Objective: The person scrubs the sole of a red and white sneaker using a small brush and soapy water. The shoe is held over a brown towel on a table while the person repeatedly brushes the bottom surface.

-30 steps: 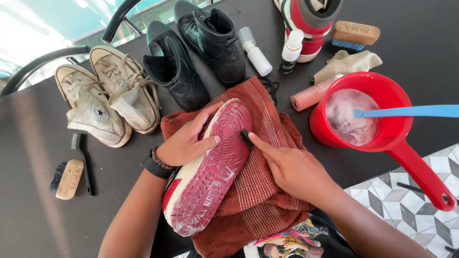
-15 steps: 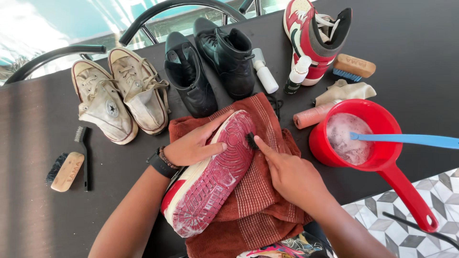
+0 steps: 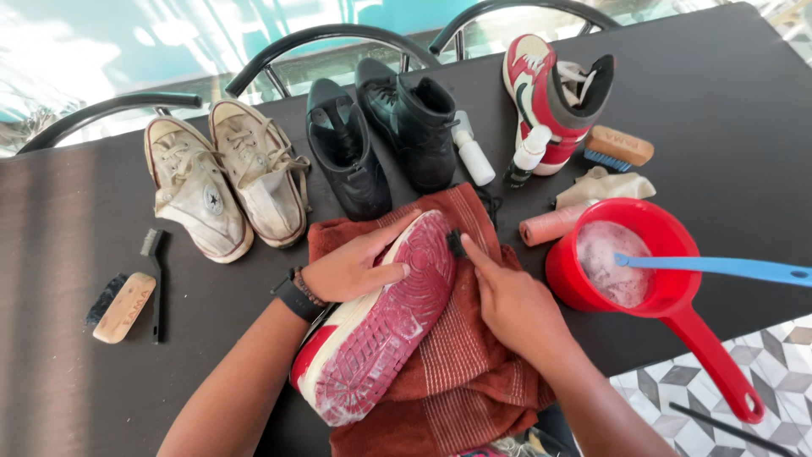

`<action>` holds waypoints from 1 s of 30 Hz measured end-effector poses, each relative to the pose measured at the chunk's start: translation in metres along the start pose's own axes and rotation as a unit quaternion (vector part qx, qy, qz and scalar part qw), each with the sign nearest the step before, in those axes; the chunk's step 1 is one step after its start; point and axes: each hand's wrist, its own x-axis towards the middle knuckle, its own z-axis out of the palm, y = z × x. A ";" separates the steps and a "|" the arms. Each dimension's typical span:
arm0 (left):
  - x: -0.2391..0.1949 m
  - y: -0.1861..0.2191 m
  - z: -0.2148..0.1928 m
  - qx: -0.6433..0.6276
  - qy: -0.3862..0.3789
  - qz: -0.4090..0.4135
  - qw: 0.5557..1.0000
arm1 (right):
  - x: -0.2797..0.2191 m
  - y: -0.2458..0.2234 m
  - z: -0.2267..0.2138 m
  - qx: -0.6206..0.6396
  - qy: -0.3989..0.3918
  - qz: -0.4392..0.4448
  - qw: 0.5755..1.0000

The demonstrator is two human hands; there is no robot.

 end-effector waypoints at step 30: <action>0.005 0.004 -0.003 0.002 0.015 -0.041 0.999 | 0.000 0.003 -0.006 -0.025 -0.011 -0.003 1.000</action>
